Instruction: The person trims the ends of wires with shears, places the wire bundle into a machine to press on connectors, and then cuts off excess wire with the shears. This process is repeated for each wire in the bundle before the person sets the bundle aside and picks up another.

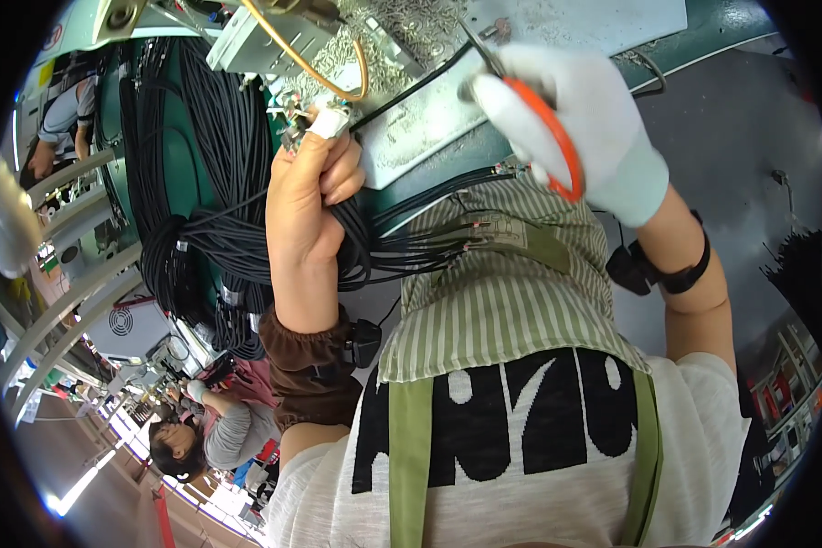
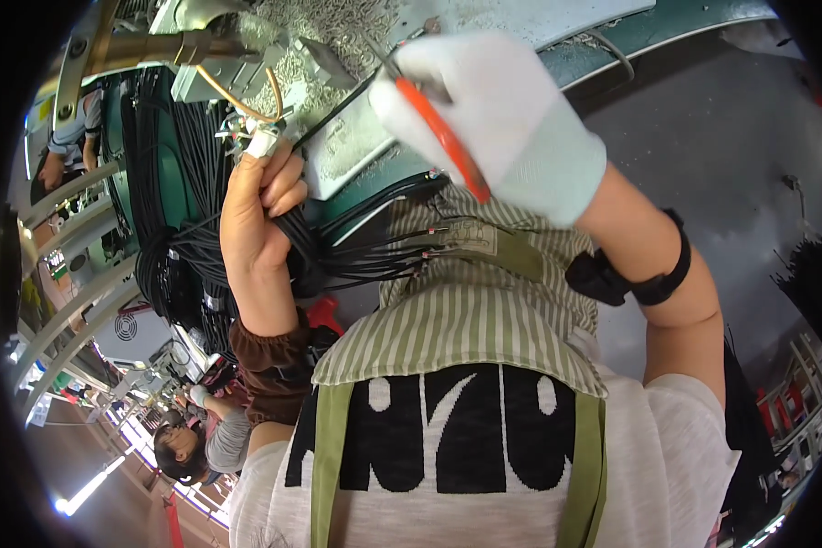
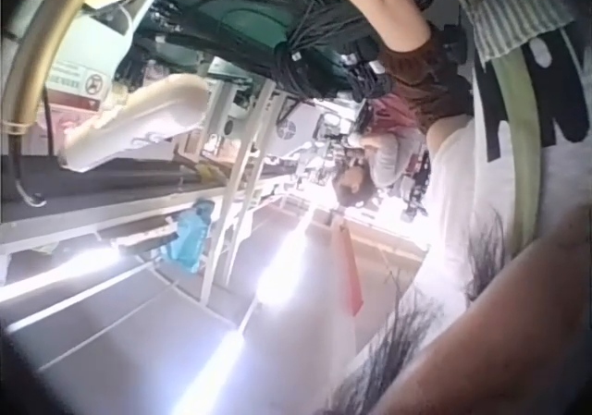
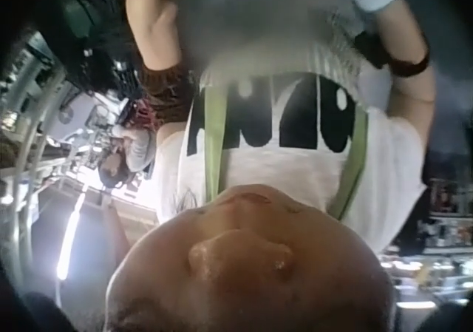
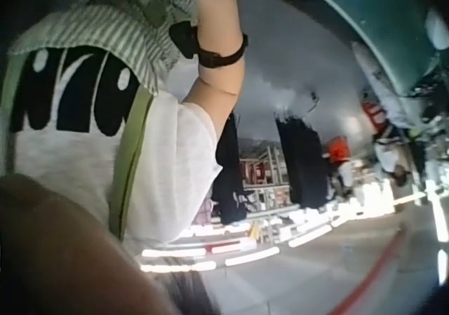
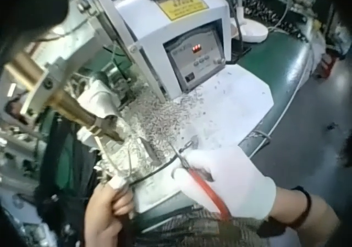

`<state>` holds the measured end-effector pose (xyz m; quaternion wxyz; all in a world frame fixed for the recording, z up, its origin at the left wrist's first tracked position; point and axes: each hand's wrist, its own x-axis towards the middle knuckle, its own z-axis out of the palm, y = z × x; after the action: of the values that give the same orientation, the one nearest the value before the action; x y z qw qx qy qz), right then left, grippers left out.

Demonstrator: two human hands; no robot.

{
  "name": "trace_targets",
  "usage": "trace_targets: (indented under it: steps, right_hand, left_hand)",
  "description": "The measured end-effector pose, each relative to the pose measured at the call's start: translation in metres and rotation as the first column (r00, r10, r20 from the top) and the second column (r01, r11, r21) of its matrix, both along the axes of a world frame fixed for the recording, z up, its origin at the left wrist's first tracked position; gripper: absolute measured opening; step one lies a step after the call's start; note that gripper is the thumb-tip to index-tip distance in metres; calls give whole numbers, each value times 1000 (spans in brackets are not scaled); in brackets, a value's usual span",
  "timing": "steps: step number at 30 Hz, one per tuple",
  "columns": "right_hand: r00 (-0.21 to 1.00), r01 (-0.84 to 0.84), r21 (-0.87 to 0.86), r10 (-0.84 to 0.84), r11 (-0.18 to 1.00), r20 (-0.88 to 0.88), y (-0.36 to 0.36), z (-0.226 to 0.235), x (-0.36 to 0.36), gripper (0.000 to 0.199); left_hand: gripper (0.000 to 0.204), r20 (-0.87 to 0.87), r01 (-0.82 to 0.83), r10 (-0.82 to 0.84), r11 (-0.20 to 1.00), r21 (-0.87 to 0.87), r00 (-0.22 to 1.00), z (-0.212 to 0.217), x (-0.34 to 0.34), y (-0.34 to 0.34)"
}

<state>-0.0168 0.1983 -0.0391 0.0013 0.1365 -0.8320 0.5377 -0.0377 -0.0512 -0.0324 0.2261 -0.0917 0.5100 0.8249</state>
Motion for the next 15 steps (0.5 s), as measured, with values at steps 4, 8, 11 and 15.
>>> trace_targets:
  steps: [4,8,11,15]
  right_hand:
    - [999,-42,13,41,999,36,4,7,-35,26]
    - [827,-82,144,148,986,-542,-6,-13,-78,25]
    - [854,-230,131,264,964,-449,-5,-14,-84,26]
    - [894,-369,-260,417,892,164,-4,14,-77,28]
  left_hand:
    - [20,-72,76,-87,987,-142,994,8,-19,15]
    - [21,-143,92,-139,952,-293,980,9,-27,21]
    - [25,-126,118,-170,932,-341,977,17,-28,23]
    - [25,-115,192,-244,919,-344,963,17,-34,16]
